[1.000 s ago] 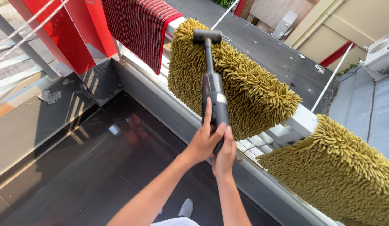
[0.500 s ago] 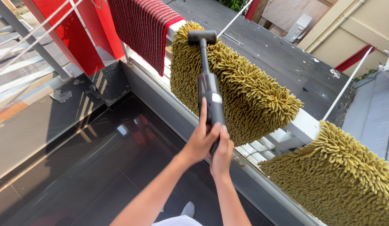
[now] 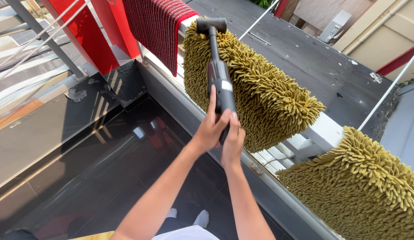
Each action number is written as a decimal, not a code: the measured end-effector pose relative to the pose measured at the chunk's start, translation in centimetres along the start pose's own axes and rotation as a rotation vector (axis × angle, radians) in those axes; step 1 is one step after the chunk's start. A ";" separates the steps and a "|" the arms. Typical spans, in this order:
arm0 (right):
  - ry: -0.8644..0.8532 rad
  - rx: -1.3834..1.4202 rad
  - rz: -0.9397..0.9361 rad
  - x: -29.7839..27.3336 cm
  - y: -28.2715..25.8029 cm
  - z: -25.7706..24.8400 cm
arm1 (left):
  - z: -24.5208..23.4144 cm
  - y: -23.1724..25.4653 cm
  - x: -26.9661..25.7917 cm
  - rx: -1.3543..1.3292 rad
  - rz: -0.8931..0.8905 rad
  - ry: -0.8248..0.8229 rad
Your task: The person uses a handheld vacuum cleaner to clean two green shag rugs hanging on a balcony railing, moving the nozzle across the surface of each one.
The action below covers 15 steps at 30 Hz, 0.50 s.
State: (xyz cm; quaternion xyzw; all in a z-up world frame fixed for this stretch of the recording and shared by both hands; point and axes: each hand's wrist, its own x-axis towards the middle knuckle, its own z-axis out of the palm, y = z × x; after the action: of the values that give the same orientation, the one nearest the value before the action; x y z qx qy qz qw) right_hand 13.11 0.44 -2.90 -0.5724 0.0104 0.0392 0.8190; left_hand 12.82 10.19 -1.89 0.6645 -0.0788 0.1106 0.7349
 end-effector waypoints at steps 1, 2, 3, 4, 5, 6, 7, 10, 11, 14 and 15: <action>0.009 -0.007 0.012 -1.7 0.4 -0.9 | 0.7 0.4 -1.8 -0.018 -0.003 -0.013; 0.009 -0.013 0.015 -3.6 0.7 -1.9 | 1.2 0.9 -3.6 -0.006 -0.105 -0.023; 0.006 -0.019 0.011 -4.7 0.9 -2.5 | 1.8 1.6 -5.2 0.007 -0.200 -0.034; -0.004 -0.033 0.000 -5.1 0.9 -2.9 | 2.0 2.1 -5.8 0.019 -0.294 -0.046; -0.018 -0.050 -0.005 -5.4 0.8 -3.4 | 2.2 2.3 -5.7 0.001 -0.283 -0.047; -0.033 -0.066 -0.010 -5.6 0.6 -3.7 | 2.3 2.3 -5.5 -0.017 -0.273 -0.048; -0.044 -0.092 -0.036 -5.2 0.4 -3.6 | 2.3 2.1 -5.3 -0.035 -0.263 -0.050; -0.087 -0.202 -0.101 -1.8 -0.9 -2.1 | 1.4 0.7 -2.4 -0.114 -0.056 0.006; -0.101 -0.261 -0.112 -0.7 -1.4 -1.6 | 0.9 0.3 -1.2 -0.143 -0.017 -0.003; -0.090 -0.151 -0.100 1.3 -1.7 -0.1 | 0.2 0.1 0.7 -0.175 0.016 -0.009; -0.089 -0.159 -0.100 1.1 -1.6 -0.3 | 0.2 0.2 0.7 -0.149 -0.027 0.002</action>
State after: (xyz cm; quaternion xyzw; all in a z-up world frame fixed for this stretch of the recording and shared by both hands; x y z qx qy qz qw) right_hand 14.31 -0.30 -1.59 -0.6329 -0.0578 0.0245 0.7717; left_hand 13.40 10.06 -1.46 0.6090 -0.0772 0.0952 0.7837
